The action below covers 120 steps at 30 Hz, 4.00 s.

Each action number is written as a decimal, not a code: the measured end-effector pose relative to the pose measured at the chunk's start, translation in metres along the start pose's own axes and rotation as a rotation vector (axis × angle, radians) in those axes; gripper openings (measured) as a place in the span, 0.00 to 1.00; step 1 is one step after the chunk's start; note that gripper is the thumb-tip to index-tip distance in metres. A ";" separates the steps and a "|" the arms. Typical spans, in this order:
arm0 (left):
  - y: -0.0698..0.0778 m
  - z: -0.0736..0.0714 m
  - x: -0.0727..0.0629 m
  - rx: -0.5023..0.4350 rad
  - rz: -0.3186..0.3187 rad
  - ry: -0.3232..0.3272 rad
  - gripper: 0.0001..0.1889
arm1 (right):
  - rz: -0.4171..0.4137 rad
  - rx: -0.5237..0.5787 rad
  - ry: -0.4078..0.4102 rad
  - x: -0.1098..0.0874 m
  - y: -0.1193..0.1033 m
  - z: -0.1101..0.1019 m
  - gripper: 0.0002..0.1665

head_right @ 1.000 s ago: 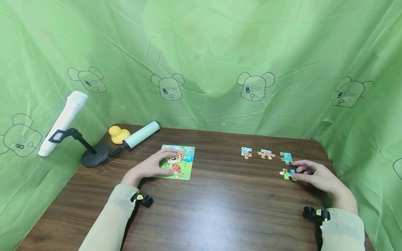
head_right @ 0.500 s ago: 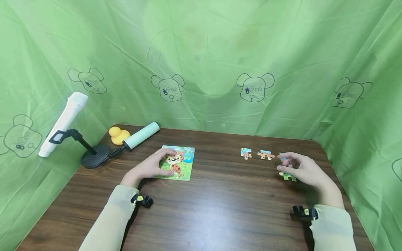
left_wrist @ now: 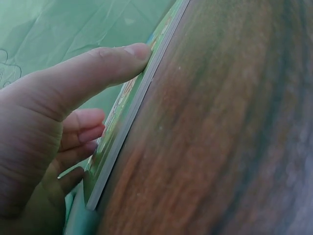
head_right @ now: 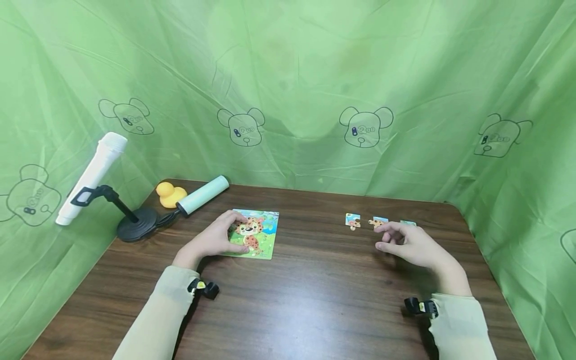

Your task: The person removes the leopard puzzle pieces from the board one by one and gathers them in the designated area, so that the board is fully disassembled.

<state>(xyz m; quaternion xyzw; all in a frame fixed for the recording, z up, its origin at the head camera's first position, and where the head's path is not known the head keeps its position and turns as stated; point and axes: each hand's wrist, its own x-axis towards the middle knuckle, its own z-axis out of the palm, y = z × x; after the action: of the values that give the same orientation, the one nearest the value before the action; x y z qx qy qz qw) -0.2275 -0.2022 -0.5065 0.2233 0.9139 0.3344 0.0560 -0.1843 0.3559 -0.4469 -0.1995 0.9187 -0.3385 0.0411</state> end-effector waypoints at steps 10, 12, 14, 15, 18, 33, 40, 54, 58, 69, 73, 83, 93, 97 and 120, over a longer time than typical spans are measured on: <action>-0.006 0.002 0.000 -0.052 -0.004 -0.012 0.41 | -0.032 0.035 -0.098 0.011 -0.017 0.019 0.19; -0.007 0.002 0.000 -0.059 -0.009 -0.016 0.42 | -0.041 0.020 -0.103 0.014 -0.023 0.024 0.19; -0.007 0.002 0.000 -0.062 -0.016 -0.018 0.42 | -0.043 0.004 -0.094 0.018 -0.029 0.030 0.19; -0.006 0.002 -0.001 -0.062 -0.022 -0.017 0.42 | -0.041 0.000 -0.083 0.021 -0.031 0.034 0.19; -0.006 0.001 -0.002 -0.062 -0.033 -0.014 0.42 | -0.034 0.000 -0.025 0.028 -0.037 0.045 0.19; -0.011 0.003 -0.002 -0.078 -0.036 -0.003 0.39 | -0.050 0.148 0.071 0.094 -0.109 0.126 0.22; -0.011 0.003 -0.002 -0.080 -0.028 -0.005 0.40 | -0.071 0.228 0.006 0.139 -0.148 0.177 0.22; -0.012 0.005 0.002 -0.100 0.007 -0.005 0.39 | -0.069 0.240 -0.083 0.179 -0.166 0.218 0.33; -0.013 0.003 0.000 -0.091 0.009 -0.022 0.39 | -0.035 0.231 -0.097 0.180 -0.165 0.220 0.35; -0.015 -0.001 -0.004 -0.097 0.045 -0.040 0.40 | 0.013 0.231 -0.102 0.182 -0.162 0.224 0.36; -0.016 0.000 -0.004 -0.104 0.040 -0.039 0.39 | 0.017 0.227 -0.098 0.181 -0.163 0.225 0.36; -0.016 0.000 -0.004 -0.104 0.026 -0.035 0.39 | 0.030 0.247 -0.079 0.179 -0.166 0.225 0.35; -0.015 0.000 -0.004 -0.104 0.014 -0.047 0.39 | 0.034 0.299 -0.055 0.177 -0.167 0.226 0.34; -0.015 0.000 -0.004 -0.100 0.026 -0.044 0.38 | 0.030 0.318 -0.050 0.176 -0.167 0.226 0.35; -0.015 0.000 -0.004 -0.114 0.028 -0.044 0.37 | 0.050 0.414 -0.017 0.174 -0.165 0.230 0.37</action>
<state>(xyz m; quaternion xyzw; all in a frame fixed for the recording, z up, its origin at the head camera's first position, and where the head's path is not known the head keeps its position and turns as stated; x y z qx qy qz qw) -0.2300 -0.2144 -0.5160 0.2397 0.8887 0.3818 0.0839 -0.2396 0.0341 -0.5075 -0.1668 0.8337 -0.5174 0.0975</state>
